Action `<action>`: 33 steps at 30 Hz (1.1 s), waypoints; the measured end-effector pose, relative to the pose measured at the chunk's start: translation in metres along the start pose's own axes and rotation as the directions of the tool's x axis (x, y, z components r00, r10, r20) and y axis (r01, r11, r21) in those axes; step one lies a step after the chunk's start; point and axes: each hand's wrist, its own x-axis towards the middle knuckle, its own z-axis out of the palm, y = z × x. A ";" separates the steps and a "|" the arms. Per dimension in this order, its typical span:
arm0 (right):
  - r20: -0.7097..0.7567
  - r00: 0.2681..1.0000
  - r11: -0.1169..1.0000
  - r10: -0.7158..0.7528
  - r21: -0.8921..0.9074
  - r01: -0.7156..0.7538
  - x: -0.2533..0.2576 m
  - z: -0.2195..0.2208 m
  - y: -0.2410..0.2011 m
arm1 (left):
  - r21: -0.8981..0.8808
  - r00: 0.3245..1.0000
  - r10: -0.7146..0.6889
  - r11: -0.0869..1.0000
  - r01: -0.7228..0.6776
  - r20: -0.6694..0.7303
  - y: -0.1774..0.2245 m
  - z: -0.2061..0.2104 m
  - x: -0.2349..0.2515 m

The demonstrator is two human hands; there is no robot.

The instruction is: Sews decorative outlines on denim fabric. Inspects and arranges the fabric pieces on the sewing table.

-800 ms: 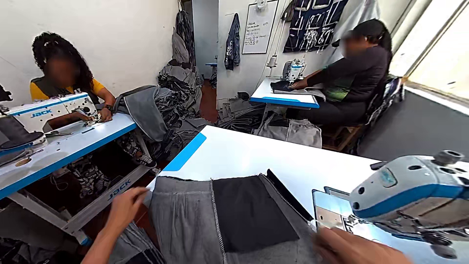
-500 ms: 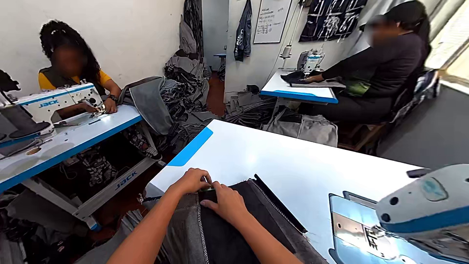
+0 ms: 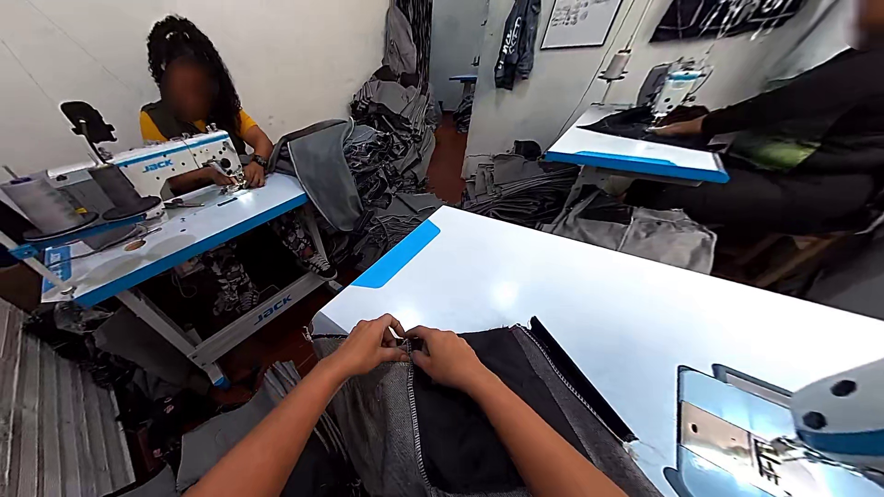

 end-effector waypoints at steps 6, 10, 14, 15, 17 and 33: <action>-0.023 0.991 0.991 -0.132 0.007 0.133 -0.022 0.006 0.013 | -0.496 0.995 0.098 0.862 -0.101 -0.033 -0.004 -0.004 -0.008; -0.163 0.969 0.983 -0.185 -0.019 0.185 -0.047 0.029 0.000 | 0.062 0.959 0.178 0.979 -0.196 0.219 0.011 -0.002 0.024; -0.414 0.819 0.912 -0.398 -0.082 0.402 -0.073 0.052 -0.007 | 0.362 0.799 0.057 0.871 -0.333 0.598 0.053 -0.002 0.025; -0.459 0.755 0.875 -0.468 -0.119 0.470 -0.082 0.054 -0.010 | 0.367 0.772 0.032 0.867 -0.337 0.634 0.058 -0.008 0.019; -0.510 0.608 0.775 -0.609 -0.219 0.593 -0.104 0.053 -0.025 | 0.367 0.809 0.051 0.873 -0.321 0.586 0.053 -0.034 -0.001; -0.334 0.340 0.477 -0.879 -0.593 0.649 -0.132 -0.071 -0.116 | 0.495 0.496 0.180 0.598 0.631 -0.850 0.080 -0.348 -0.426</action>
